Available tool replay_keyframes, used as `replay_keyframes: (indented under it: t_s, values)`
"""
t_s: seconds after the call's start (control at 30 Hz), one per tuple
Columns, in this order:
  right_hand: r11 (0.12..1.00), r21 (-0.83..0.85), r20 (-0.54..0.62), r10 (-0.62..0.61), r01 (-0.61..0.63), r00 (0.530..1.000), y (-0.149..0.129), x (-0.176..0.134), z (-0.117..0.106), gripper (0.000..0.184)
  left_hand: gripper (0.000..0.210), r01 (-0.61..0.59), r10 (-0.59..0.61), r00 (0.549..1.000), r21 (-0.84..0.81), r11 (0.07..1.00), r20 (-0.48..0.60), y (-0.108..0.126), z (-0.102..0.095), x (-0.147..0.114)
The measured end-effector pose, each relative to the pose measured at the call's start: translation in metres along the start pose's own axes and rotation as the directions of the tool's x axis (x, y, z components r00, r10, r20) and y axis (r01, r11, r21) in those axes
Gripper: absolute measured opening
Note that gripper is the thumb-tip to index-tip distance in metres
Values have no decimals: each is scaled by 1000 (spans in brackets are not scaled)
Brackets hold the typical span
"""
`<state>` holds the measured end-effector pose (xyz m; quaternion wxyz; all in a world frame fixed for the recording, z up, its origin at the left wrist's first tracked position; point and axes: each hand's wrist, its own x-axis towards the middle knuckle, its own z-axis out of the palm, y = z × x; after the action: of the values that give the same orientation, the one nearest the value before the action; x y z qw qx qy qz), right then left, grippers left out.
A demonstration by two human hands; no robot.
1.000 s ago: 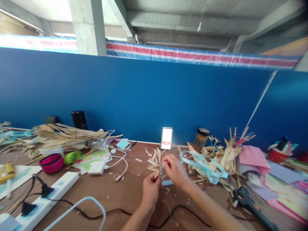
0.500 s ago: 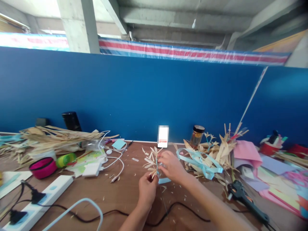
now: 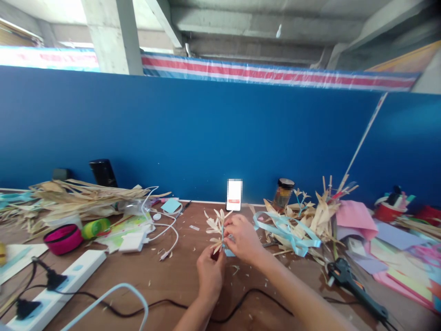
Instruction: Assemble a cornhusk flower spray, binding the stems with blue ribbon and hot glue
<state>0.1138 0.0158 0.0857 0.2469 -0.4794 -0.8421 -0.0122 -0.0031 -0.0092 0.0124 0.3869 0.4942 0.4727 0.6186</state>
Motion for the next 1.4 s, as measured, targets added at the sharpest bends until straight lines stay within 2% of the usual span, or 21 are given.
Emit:
replay_keyframes:
  t_s: [0.2,0.3,0.4,0.5,0.63,0.77,0.8,0.9,1.0,1.07,1.1,1.17,1.27,1.4]
  values:
    - [995,-45,-15,87,-88,996,-11,-2,3,5,23,-86,94,995,168,982,-39,-5,-1,-1]
    - [993,-57,-37,100,-102,994,-15,-3,5,5,22,-99,113,991,185,978,-68,-6,-1,-1]
    - [990,-89,-42,110,-113,993,-19,-5,7,7,22,-76,87,992,118,990,-87,-4,1,-1]
    - [981,-133,-35,134,-138,990,-22,-6,6,7,22,-1,0,996,-13,1000,-93,-2,4,1]
    - [984,-123,-69,125,-132,990,-24,-6,-2,15,19,115,-112,993,-179,977,28,-2,5,6]
    - [998,21,-169,66,-63,984,-18,-9,-15,50,20,293,-265,956,-329,898,129,-3,2,12]
    - [996,73,-193,61,-47,979,-15,-10,-17,54,20,322,-287,947,-377,868,148,-3,1,13]
    - [958,280,-229,132,-64,964,-4,-14,-19,46,20,373,-305,928,-495,785,216,-2,-1,15]
    - [824,522,-109,322,-221,941,6,-16,-15,32,20,425,-314,904,-533,731,291,-2,-1,15]
    - [730,606,-21,411,-316,911,13,-15,-14,31,19,443,-311,894,-528,725,323,-2,-1,14]
    - [711,621,-5,426,-331,905,15,-14,-15,30,19,447,-308,891,-519,728,334,-2,0,13]
    - [731,614,-12,387,-299,922,20,-12,-18,27,20,443,-303,891,-497,746,339,-3,0,12]
    - [807,562,-24,238,-184,971,25,-7,-27,22,21,450,-316,883,-440,777,346,-3,1,11]
    - [851,510,60,109,-124,992,30,-1,-36,22,21,425,-294,883,-353,834,367,-2,2,8]
